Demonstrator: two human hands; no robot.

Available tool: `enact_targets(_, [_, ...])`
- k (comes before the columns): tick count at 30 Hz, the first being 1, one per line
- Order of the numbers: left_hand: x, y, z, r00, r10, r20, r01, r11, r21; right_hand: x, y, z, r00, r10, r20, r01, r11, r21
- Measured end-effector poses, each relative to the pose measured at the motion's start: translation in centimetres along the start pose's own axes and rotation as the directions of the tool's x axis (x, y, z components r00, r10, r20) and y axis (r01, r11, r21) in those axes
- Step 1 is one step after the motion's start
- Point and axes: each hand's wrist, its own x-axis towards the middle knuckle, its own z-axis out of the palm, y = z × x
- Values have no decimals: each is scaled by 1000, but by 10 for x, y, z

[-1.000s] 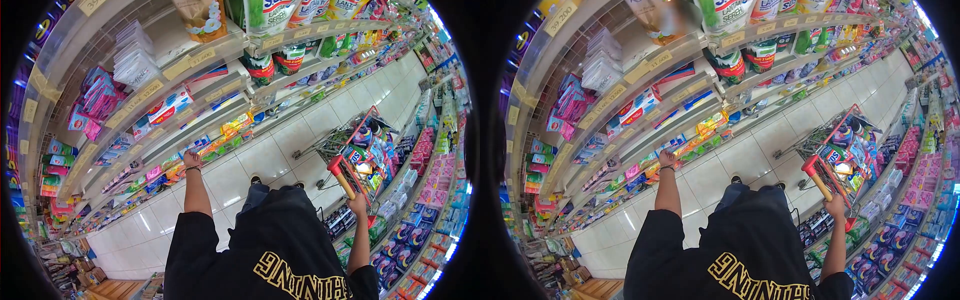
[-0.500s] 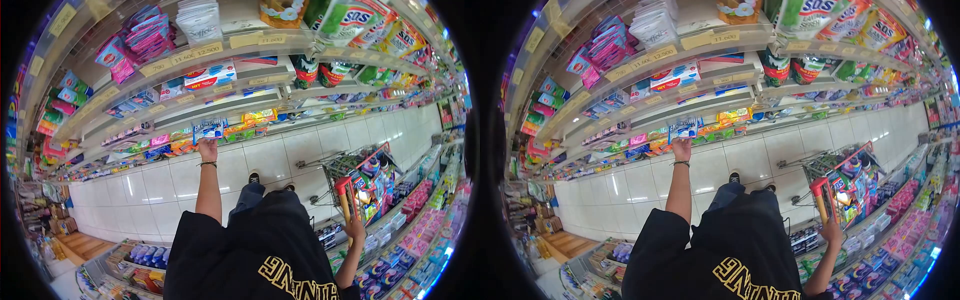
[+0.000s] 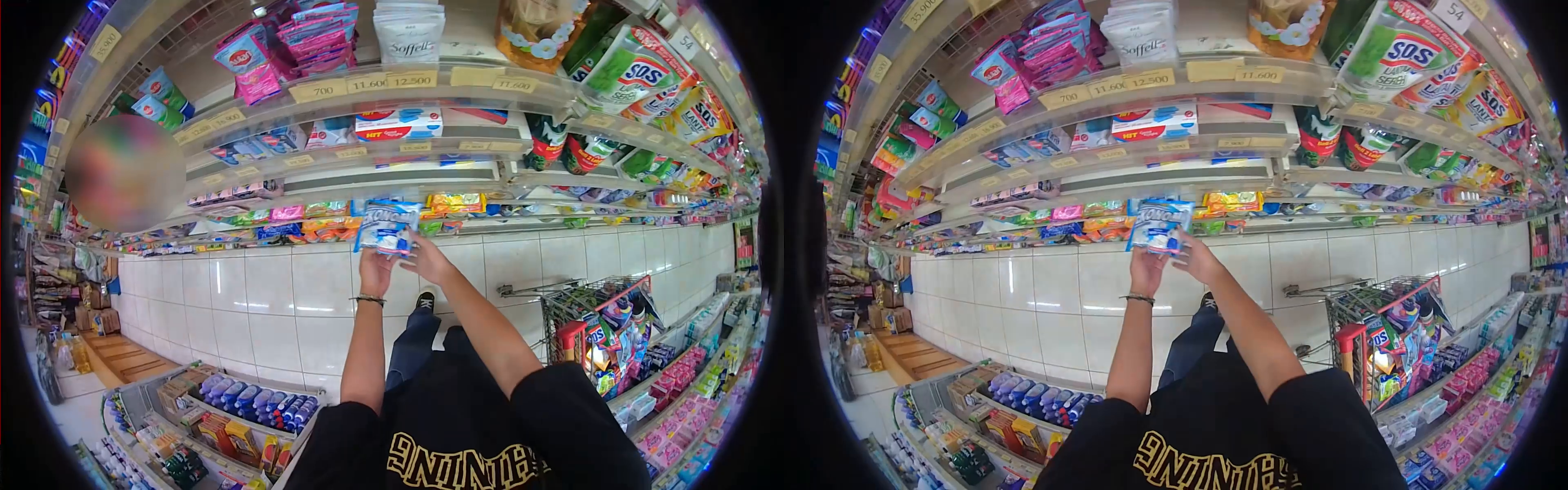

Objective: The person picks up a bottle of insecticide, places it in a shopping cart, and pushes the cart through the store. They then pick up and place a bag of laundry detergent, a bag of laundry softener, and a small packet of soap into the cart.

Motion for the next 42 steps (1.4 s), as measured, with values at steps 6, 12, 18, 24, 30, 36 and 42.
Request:
enact_targets(6, [-75, -16, -8, 995, -100, 29, 84, 933, 350, -23, 28, -18, 980, -111, 163, 89, 987, 137])
enact_targets(12, [-117, -4, 39, 912, -365, 188, 308, 911, 274, -123, 5, -61, 966, -222, 130, 224, 975, -4])
enact_targets(18, [-112, -58, 137, 729, -617, 296, 348, 707, 616, -218, -2, -133, 918, -395, -20, 394, 918, -32])
enact_targets(24, [-141, -139, 249, 416, -814, 405, 250, 531, 810, -349, 32, -156, 678, -630, -379, 724, 660, 200])
enact_targets(30, [-209, -236, 321, 110, -906, 409, 84, 418, 904, -445, 65, -218, 396, -614, -683, 892, 433, 128])
enact_targets(36, [-258, -349, 362, 22, -940, 341, 24, 342, 939, -519, 64, -289, 179, -558, -810, 964, 264, 31])
enact_targets(42, [-288, -449, 387, 63, -968, 244, -147, 233, 961, -528, 59, -403, 65, -590, -805, 942, 303, -147])
